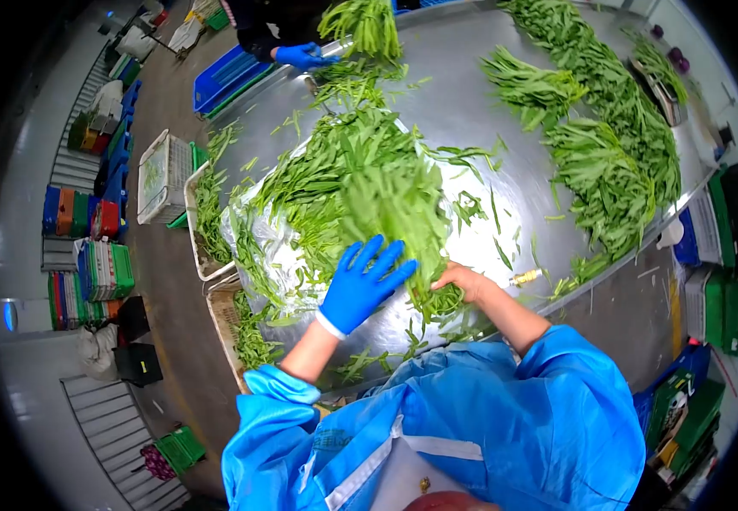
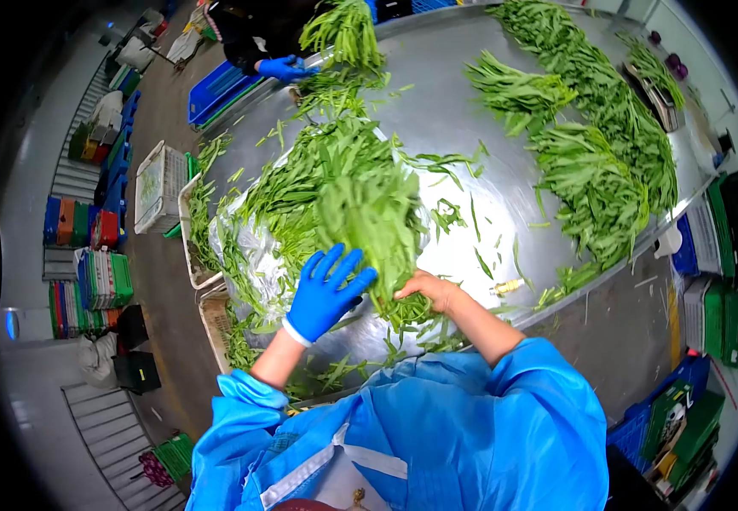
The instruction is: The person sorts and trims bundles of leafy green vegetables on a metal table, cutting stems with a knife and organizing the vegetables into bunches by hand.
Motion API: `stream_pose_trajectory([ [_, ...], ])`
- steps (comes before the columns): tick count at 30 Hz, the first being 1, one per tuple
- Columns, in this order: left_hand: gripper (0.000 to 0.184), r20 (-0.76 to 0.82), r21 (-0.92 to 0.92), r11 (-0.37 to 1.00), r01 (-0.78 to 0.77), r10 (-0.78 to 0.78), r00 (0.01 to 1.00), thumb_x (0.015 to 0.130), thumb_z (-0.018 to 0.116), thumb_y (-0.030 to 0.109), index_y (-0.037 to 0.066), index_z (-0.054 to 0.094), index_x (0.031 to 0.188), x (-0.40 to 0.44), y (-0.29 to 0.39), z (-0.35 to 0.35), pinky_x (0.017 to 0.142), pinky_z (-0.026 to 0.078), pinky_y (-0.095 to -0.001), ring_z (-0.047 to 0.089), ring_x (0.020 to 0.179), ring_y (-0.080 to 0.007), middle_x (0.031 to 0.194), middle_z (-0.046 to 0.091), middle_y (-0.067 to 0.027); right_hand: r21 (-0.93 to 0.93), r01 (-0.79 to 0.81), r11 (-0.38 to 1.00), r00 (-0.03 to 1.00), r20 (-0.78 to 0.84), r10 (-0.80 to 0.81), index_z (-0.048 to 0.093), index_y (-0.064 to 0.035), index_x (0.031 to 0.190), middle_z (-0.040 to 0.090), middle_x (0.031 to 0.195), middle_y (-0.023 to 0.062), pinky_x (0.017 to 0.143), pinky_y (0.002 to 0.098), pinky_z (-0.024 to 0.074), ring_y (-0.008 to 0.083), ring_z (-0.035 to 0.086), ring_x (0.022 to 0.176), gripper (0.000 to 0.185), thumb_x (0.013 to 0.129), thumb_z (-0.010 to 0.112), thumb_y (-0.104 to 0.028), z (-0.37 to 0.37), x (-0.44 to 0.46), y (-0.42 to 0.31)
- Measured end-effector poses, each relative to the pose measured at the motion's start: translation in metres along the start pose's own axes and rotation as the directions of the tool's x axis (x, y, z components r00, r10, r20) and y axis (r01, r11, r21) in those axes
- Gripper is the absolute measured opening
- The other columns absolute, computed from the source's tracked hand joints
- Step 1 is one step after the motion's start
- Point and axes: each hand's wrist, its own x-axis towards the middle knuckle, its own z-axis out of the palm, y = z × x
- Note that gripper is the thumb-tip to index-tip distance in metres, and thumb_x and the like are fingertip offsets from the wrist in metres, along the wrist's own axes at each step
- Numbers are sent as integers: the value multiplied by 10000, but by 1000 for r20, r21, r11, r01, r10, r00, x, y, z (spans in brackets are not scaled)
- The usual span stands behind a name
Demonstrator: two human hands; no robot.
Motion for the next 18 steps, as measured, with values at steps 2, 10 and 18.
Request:
stream_pose_trajectory([
  [2, 601, 172, 104, 955, -276, 256, 951, 800, 579, 169, 243, 424, 1375, 27, 22, -7, 1009, 370, -475, 447, 1243, -321, 1381, 450, -115, -438, -83, 895, 996, -29, 79, 674, -5, 1002, 672, 1024, 128, 879, 340, 459, 214, 616, 966, 302, 731, 721, -130, 7, -12, -10],
  [10, 866, 624, -295, 921, 256, -17, 781, 690, 702, 112, 183, 295, 1451, 31, 68, -3, 836, 483, -402, 600, 991, -374, 1210, 561, -193, -789, 148, 596, 974, 222, 52, 537, -50, 1251, 483, 1316, 141, 973, 368, 398, 236, 542, 1111, 615, 814, 649, -467, -1, -56, -31],
  [18, 908, 687, -705, 25, 709, -225, 691, 683, 746, -4, 55, 275, 1457, -29, 16, -4, 1014, 374, -302, 486, 1168, -142, 1338, 507, -81, -892, -340, -298, 800, -108, -591, 558, -46, 1037, 563, 1001, 137, 859, 438, 425, 343, 519, 976, 394, 659, 669, -69, -130, -125, 50],
])
